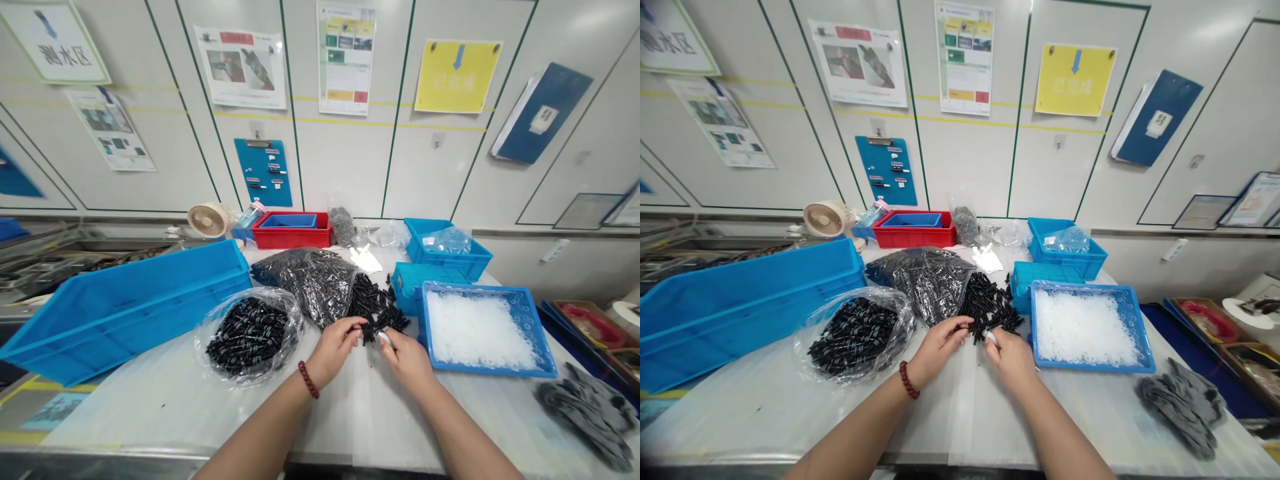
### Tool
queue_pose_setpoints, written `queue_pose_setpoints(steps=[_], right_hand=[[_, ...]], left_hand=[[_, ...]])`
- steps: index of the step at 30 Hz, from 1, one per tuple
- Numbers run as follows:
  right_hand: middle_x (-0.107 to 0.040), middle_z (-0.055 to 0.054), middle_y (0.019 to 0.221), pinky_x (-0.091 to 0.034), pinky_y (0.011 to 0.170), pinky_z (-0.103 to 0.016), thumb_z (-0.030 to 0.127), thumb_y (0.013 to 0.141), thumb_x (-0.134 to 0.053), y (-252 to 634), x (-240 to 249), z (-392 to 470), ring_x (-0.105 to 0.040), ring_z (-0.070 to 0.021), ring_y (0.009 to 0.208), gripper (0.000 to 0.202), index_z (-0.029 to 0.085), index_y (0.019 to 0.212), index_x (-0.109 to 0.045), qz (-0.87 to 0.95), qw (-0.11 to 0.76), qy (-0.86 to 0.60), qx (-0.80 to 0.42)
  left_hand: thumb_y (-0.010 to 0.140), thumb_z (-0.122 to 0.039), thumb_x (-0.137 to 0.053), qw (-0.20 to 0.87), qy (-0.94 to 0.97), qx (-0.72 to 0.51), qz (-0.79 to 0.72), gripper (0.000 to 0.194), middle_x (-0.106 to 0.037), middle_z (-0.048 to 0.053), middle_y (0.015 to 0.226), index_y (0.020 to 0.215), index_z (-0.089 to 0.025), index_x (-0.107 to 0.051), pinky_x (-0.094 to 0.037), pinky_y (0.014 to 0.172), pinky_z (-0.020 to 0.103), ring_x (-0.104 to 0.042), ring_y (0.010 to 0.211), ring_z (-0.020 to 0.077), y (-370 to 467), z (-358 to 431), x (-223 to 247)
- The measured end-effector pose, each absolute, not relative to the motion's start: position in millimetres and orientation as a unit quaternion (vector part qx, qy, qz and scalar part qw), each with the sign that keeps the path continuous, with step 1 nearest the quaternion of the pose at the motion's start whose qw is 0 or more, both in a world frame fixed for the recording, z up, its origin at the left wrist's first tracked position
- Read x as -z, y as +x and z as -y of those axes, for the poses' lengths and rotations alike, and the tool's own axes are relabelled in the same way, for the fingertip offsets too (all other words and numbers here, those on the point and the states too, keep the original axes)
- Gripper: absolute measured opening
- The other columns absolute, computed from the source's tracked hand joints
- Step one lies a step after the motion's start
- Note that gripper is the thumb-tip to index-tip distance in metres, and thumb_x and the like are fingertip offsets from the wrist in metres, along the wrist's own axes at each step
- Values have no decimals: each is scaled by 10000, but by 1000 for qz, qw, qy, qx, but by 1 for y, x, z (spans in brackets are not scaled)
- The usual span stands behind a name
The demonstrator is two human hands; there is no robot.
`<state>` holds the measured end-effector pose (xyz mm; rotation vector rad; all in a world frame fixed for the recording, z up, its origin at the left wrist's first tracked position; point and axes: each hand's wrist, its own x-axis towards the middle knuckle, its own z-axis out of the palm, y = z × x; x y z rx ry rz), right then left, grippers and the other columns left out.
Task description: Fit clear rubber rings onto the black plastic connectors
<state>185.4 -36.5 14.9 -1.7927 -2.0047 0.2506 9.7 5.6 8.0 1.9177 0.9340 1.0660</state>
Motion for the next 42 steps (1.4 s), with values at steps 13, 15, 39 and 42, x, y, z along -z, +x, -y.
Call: queue_pose_setpoints(steps=[13,15,39,42], right_hand=[[-656,-31,751,-233,541,-239,282,851,-395,181,-17,39,-573,-142,667,220,200,774,-584,749,124,-648,-63],[-662,-36,765,-231,538,-240,279,849,-408,180,-19,40,-579,-144,670,215,200,775,-593,756,105,-643,-57],[-664,-27,789,-208,545,-242,253,851,-404,179,-19,43,-575,-144,709,216,200,817,-611,774,112,-615,-106],[-665,-20,767,-194,536,-243,256,840,-424,179,-17,42,-574,-138,681,200,201,781,-607,771,112,-621,-89]], left_hand=[[777,-189,-550,321,802,-346,-366,90,-667,14,731,785,-168,-637,-457,646,217,-603,677,134,5,-7,-11],[769,-176,-564,305,815,-316,-378,74,-661,3,712,776,-171,-637,-451,637,212,-596,659,128,5,-7,-13],[769,-123,-531,411,791,-271,-364,150,-684,20,737,821,-151,-669,-491,623,194,-656,643,133,5,-6,-15],[770,-129,-535,406,792,-270,-367,143,-681,12,703,816,-156,-667,-490,620,193,-652,624,129,5,-6,-17]])
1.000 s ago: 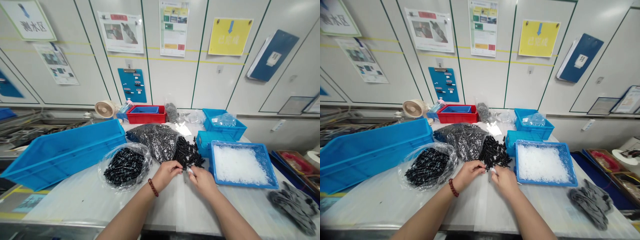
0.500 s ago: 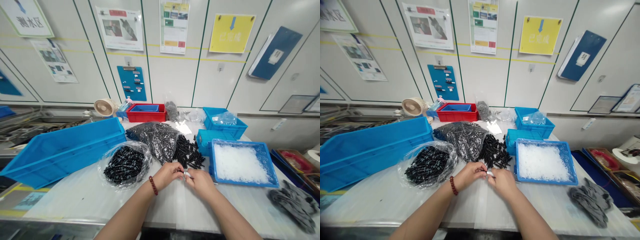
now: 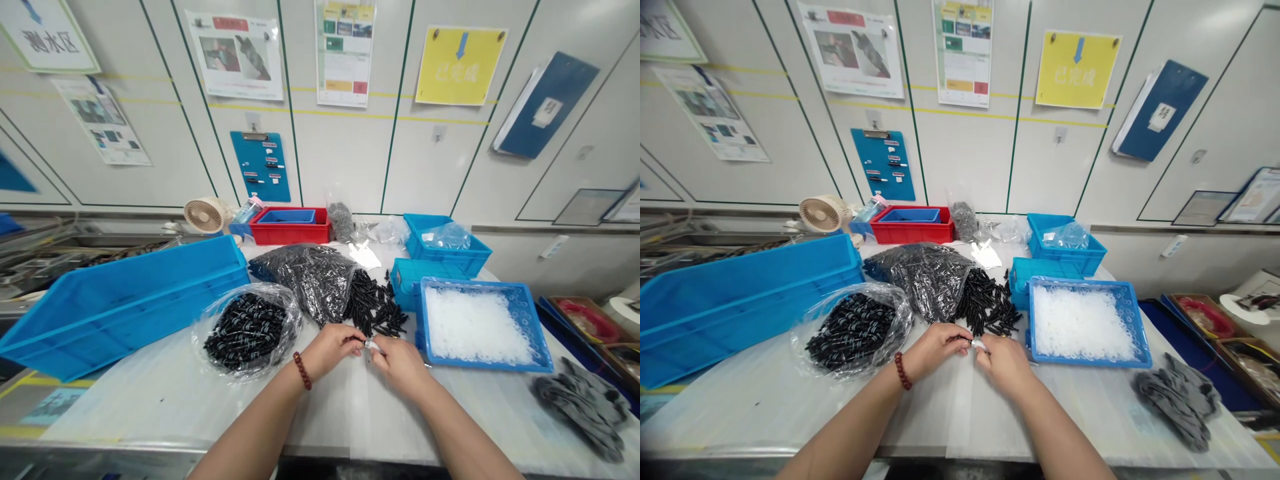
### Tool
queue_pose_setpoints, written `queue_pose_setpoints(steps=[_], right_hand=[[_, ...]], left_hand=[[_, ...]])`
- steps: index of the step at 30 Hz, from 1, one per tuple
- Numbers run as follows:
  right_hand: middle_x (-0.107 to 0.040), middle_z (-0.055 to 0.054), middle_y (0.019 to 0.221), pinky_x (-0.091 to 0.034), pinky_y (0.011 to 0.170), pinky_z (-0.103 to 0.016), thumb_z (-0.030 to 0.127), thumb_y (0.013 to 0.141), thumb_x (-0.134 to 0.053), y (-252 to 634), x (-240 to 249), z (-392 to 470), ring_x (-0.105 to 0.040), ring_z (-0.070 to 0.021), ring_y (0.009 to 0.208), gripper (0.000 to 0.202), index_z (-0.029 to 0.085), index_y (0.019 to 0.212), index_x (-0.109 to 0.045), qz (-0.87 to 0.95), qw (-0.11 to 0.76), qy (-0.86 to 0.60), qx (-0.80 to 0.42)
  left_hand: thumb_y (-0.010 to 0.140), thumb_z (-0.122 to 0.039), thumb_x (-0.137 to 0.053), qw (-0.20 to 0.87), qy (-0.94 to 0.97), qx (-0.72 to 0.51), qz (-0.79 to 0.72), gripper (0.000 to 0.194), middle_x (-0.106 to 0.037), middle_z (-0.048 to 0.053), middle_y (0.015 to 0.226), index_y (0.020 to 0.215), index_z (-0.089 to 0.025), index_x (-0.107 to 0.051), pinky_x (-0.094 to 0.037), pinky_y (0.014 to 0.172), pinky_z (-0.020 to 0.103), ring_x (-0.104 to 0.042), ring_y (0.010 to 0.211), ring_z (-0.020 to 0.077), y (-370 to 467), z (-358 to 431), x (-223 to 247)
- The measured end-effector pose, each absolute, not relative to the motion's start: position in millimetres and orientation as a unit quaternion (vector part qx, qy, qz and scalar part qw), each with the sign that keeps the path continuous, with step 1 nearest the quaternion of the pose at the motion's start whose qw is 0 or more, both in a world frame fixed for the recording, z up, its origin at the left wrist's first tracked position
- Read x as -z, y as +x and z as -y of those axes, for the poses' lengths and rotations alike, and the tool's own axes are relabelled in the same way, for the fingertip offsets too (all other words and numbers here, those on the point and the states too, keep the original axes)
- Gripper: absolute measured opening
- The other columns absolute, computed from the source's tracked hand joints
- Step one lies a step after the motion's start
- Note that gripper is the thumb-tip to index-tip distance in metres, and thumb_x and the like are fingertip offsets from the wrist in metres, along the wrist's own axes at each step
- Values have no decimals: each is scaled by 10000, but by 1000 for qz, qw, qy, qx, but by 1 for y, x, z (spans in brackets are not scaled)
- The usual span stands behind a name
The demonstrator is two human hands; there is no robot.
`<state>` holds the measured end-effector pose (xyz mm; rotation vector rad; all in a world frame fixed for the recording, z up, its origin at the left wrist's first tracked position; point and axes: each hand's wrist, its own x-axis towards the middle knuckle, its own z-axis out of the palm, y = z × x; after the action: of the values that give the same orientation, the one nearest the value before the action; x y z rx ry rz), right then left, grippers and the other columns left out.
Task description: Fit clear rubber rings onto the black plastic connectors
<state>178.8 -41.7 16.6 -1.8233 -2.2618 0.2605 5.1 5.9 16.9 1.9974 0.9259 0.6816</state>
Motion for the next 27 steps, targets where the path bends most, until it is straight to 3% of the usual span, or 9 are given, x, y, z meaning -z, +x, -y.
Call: queue_pose_setpoints(steps=[11,16,21,24,27], right_hand=[[-675,-25,733,-186,510,-244,370,867,-409,178,-17,41,-585,-146,661,297,216,734,-626,756,99,-643,-73],[-674,-37,740,-212,510,-240,385,850,-432,177,-18,41,-585,-158,649,281,223,746,-637,738,91,-666,-65],[-659,-30,701,-210,507,-241,382,880,-389,180,-16,39,-584,-153,639,319,213,730,-614,717,116,-684,-71],[-655,-22,705,-221,512,-233,385,904,-347,181,-15,39,-582,-139,636,342,214,756,-604,711,146,-684,-73],[-663,-21,726,-239,520,-225,394,910,-338,181,-13,37,-589,-136,651,341,216,786,-602,708,161,-682,-80]], left_hand=[[778,-161,-537,395,799,-274,-360,136,-685,18,741,831,-158,-663,-485,612,194,-644,620,126,5,-6,-15],[751,-167,-555,338,824,-277,-361,118,-677,16,748,796,-173,-664,-464,643,211,-613,674,135,5,-6,-16],[710,-123,-484,331,775,-348,-411,159,-626,13,770,822,-157,-593,-450,607,214,-569,689,140,-1,-8,-18],[701,-66,-401,257,798,-336,-430,282,-605,31,869,906,-165,-568,-458,730,271,-559,790,165,0,-9,-18],[738,-94,-429,159,851,-247,-436,295,-590,63,951,986,-169,-570,-428,841,329,-543,903,207,13,-9,-13]])
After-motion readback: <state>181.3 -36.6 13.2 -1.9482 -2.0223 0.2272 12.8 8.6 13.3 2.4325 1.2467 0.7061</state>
